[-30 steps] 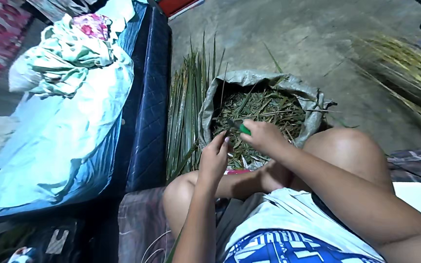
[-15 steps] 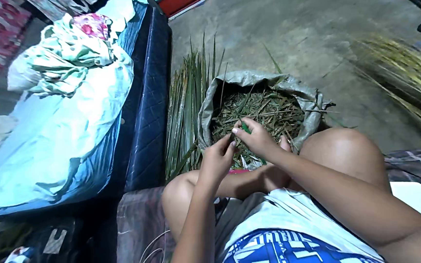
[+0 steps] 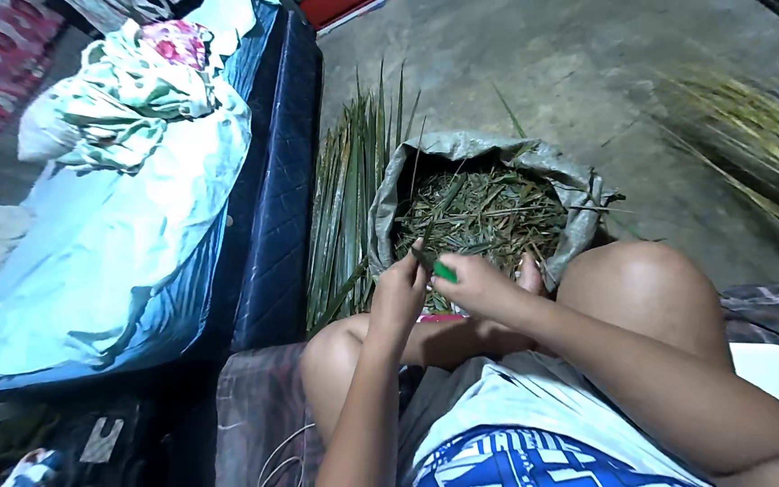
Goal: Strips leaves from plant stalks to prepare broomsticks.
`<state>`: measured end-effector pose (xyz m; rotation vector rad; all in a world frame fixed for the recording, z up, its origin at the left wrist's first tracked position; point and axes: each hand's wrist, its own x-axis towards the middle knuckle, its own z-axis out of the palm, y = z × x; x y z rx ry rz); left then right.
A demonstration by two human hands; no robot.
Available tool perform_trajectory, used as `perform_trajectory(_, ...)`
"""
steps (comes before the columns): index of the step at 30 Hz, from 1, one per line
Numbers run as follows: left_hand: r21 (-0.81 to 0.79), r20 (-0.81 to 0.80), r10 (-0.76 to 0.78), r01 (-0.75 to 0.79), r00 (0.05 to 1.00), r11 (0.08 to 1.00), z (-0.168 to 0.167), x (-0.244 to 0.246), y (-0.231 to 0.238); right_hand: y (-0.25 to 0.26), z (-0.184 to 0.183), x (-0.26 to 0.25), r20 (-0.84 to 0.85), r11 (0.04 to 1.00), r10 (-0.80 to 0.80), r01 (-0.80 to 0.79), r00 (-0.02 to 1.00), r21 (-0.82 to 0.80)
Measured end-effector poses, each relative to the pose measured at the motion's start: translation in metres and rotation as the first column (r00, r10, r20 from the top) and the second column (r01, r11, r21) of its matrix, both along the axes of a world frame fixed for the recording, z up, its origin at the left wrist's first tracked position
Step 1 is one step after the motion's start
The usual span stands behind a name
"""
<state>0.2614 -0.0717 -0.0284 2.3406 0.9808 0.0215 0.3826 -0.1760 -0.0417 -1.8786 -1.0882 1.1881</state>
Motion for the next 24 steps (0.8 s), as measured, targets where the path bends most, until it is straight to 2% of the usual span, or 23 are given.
perform_trajectory(2,0.032,0.030,0.009,-0.010,0.999,0.999,0.001,0.001,-0.001,0.003,0.007,-0.007,0.101,0.997,0.045,-0.039,0.994,-0.060)
perform_trajectory(4,0.058,0.059,0.009,-0.013,0.998,0.998,-0.002,0.002,-0.002,0.008,0.011,-0.001,0.270,0.993,0.011,0.021,0.963,-0.114)
perform_trajectory(8,0.038,0.046,0.002,-0.004,0.999,0.999,-0.008,0.002,-0.002,0.014,-0.006,0.031,0.458,0.961,-0.234,0.276,0.857,-0.025)
perform_trajectory(10,0.038,0.046,0.001,-0.003,0.999,0.999,-0.008,0.003,-0.004,0.011,-0.005,0.040,0.457,0.942,-0.310,0.334,0.834,0.030)
perform_trajectory(11,0.044,0.046,0.003,-0.005,0.999,0.999,-0.008,0.004,-0.005,0.008,-0.001,0.038,0.410,0.951,-0.290,0.309,0.865,0.022)
perform_trajectory(14,0.056,0.039,0.026,-0.028,0.999,0.998,-0.006,0.007,-0.007,0.003,0.006,0.018,0.126,0.994,-0.067,0.077,0.990,-0.073)
perform_trajectory(16,0.074,0.026,0.046,-0.048,0.999,0.996,-0.003,0.008,-0.008,0.003,0.007,0.004,0.035,0.996,0.037,-0.034,0.999,-0.084)
perform_trajectory(19,0.100,0.049,0.045,-0.049,0.998,0.994,-0.005,0.007,-0.008,0.007,0.009,0.001,0.180,0.991,0.046,-0.023,0.983,-0.128)
perform_trajectory(22,0.078,0.047,0.032,-0.035,0.998,0.996,-0.008,0.007,-0.007,0.013,-0.001,0.014,0.391,0.989,-0.047,0.098,0.919,-0.113)
perform_trajectory(24,0.068,0.035,0.023,-0.025,0.999,0.997,-0.008,0.007,-0.007,0.015,-0.009,0.028,0.458,0.974,-0.144,0.206,0.877,-0.088)
